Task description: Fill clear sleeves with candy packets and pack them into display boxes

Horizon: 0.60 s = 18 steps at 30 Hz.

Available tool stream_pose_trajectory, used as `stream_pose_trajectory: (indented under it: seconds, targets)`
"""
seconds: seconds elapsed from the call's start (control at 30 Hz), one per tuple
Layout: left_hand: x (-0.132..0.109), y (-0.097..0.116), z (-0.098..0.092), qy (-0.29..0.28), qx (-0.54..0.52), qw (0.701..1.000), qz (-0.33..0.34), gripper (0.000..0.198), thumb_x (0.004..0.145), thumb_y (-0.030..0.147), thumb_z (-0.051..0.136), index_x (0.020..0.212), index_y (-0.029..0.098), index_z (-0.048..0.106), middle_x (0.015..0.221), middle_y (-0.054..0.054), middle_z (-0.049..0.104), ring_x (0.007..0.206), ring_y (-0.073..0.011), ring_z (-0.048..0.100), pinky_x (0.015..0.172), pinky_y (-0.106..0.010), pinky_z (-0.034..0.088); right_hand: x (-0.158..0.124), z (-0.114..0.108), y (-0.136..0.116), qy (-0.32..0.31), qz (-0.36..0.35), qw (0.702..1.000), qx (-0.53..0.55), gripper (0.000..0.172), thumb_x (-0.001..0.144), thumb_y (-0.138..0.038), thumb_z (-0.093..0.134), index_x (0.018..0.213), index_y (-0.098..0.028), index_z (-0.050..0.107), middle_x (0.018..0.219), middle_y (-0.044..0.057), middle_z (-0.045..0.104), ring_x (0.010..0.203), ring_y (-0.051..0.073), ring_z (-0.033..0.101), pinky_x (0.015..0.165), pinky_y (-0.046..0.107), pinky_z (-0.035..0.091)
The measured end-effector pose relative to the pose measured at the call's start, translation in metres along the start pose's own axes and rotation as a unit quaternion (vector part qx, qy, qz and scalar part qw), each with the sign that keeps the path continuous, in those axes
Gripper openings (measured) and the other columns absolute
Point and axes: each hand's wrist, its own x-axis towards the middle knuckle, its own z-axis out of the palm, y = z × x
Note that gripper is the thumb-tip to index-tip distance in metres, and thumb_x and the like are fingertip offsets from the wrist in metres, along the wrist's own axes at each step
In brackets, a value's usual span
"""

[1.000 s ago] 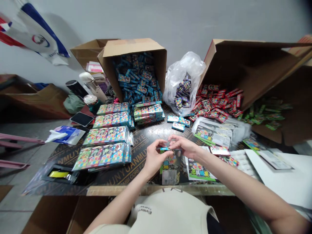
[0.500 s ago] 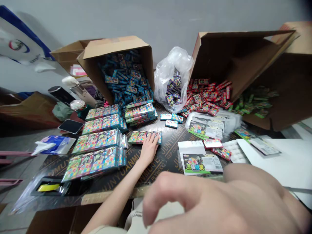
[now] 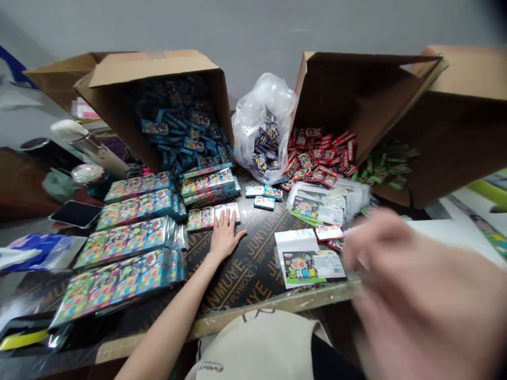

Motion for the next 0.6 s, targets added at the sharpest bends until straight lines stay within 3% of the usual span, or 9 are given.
stream_pose_trajectory:
  seconds: [0.07,0.13,0.23,0.3,0.43,0.6]
  targets:
    - [0.005,-0.002,0.001,0.01,0.008,1.0,-0.006,0.07,0.081,0.051,0.04,0.136,0.011,0.025,0.144,-0.016,0.019,0.133,-0.0316,0.013,0.106,-0.049,0.011,0.058,0.002,0.042,-0.003,-0.028,0.996,-0.084,0.026,0.073,-0.041,0.062,0.097,-0.032,0.061,0.094,0.006,0.058,0.091,0.027,0.053,0.074,0.04,0.043]
    - [0.008,-0.001,-0.001,0.019,0.013,1.0,-0.012,0.072,0.08,0.052,0.042,0.136,0.01,0.024,0.144,-0.016,0.018,0.133,-0.0308,0.011,0.107,-0.049,0.01,0.099,0.001,0.096,-0.027,-0.019,0.967,-0.251,0.043,0.064,-0.046,0.067,0.102,-0.026,0.059,0.096,0.009,0.055,0.093,0.029,0.05,0.077,0.041,0.038]
    - [0.003,0.009,-0.008,0.039,0.017,0.999,-0.011,0.07,0.081,0.049,0.043,0.136,0.009,0.024,0.144,-0.018,0.017,0.134,-0.0304,0.008,0.107,-0.051,0.008,0.119,-0.009,0.172,-0.056,0.089,0.866,-0.49,0.072,0.048,-0.051,0.074,0.109,-0.02,0.052,0.099,0.013,0.051,0.096,0.033,0.045,0.077,0.042,0.033]
    - [-0.008,0.022,-0.015,0.041,0.011,0.999,0.012,0.064,0.082,0.044,0.044,0.135,0.011,0.027,0.144,-0.017,0.018,0.134,-0.0292,0.008,0.107,-0.051,0.009,0.115,-0.017,0.207,-0.041,0.109,0.847,-0.518,0.075,0.041,-0.048,0.077,0.104,-0.017,0.052,0.099,0.014,0.05,0.096,0.035,0.043,0.077,0.043,0.03]
    - [-0.034,0.05,-0.026,0.007,-0.041,0.997,0.071,0.053,0.083,0.034,0.047,0.132,0.018,0.034,0.145,-0.013,0.019,0.134,-0.0268,0.01,0.107,-0.05,0.014,0.115,-0.027,0.232,-0.029,0.097,0.859,-0.501,0.056,0.043,-0.04,0.076,0.087,-0.016,0.053,0.089,0.011,0.053,0.089,0.032,0.046,0.072,0.038,0.03]
    - [-0.044,0.047,-0.04,-0.015,-0.168,0.986,0.007,0.044,0.081,0.034,0.05,0.122,0.021,0.047,0.142,-0.011,0.027,0.133,-0.0265,0.016,0.107,-0.049,0.016,0.141,-0.045,0.212,-0.029,0.03,0.892,-0.449,0.013,0.064,-0.026,0.063,0.07,-0.017,0.054,0.071,0.004,0.058,0.074,0.021,0.052,0.068,0.031,0.033]
